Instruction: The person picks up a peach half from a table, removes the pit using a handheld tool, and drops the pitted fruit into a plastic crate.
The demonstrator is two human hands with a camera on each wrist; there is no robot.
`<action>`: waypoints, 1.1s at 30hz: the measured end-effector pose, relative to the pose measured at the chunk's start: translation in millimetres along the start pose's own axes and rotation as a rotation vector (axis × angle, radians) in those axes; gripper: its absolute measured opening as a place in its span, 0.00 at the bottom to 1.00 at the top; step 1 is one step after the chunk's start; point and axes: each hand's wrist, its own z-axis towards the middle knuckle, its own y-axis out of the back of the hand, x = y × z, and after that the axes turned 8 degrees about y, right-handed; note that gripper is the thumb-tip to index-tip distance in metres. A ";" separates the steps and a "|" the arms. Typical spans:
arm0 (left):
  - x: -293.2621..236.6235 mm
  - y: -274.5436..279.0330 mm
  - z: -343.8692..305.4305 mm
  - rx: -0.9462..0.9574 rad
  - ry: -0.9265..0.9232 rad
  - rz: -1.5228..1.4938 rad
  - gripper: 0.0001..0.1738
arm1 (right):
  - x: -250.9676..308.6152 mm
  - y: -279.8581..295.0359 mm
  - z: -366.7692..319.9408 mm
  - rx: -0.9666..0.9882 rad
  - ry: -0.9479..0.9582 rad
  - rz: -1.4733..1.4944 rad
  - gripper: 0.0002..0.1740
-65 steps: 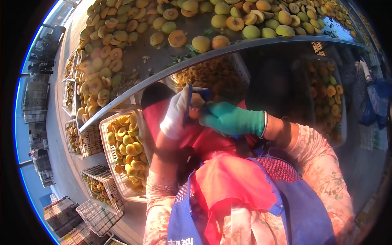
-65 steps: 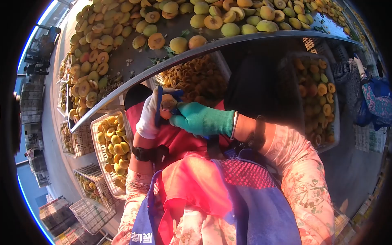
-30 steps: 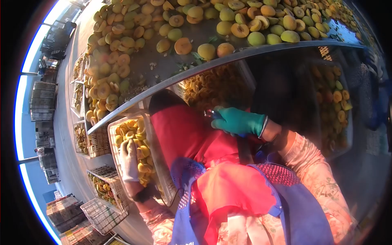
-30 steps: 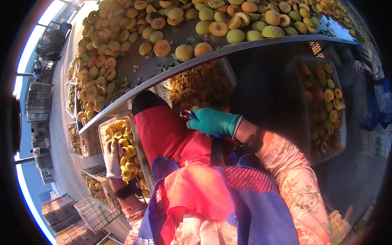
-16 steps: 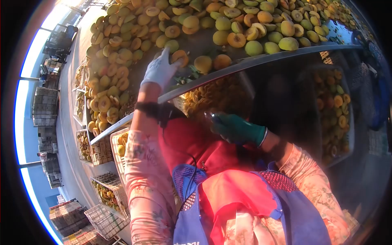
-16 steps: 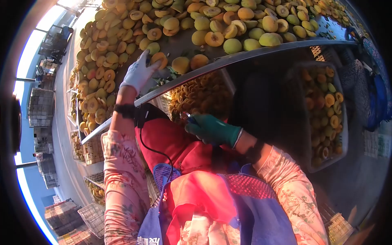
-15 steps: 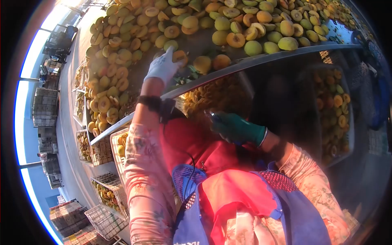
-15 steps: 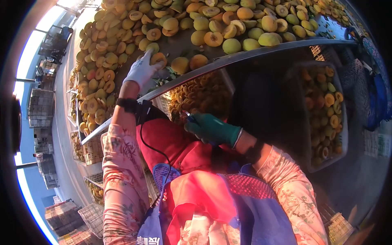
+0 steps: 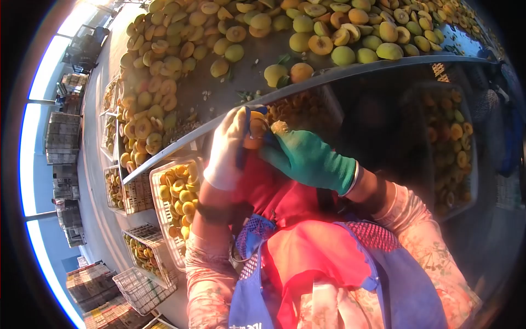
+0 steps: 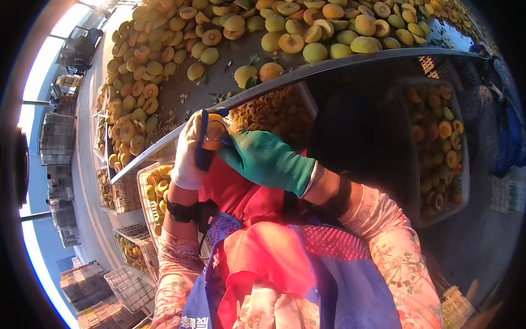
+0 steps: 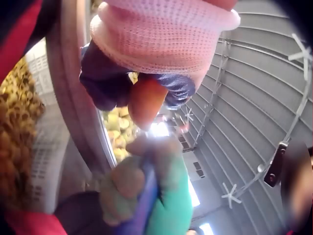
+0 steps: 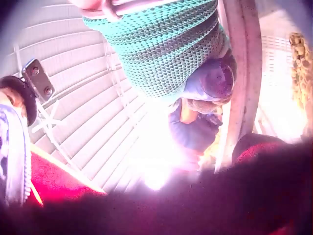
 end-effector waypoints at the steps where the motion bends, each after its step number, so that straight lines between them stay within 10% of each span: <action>1: 17.1 2.2 -2.0 0.008 -0.062 -0.118 0.25 | 1.0 -3.3 -3.4 0.020 -0.005 -0.027 0.20; 5: 70.3 16.8 -2.3 0.046 0.023 -0.492 0.27 | 3.8 -8.1 -16.1 0.128 -0.072 -0.138 0.20; 23: 41.1 -37.4 -41.5 -0.356 -0.216 -0.167 0.21 | 14.3 -20.1 -22.4 0.225 -0.037 0.134 0.24; 33: 60.1 -29.6 -43.3 -0.176 -0.224 -0.237 0.29 | 15.2 -13.5 -19.9 0.354 -0.207 0.236 0.19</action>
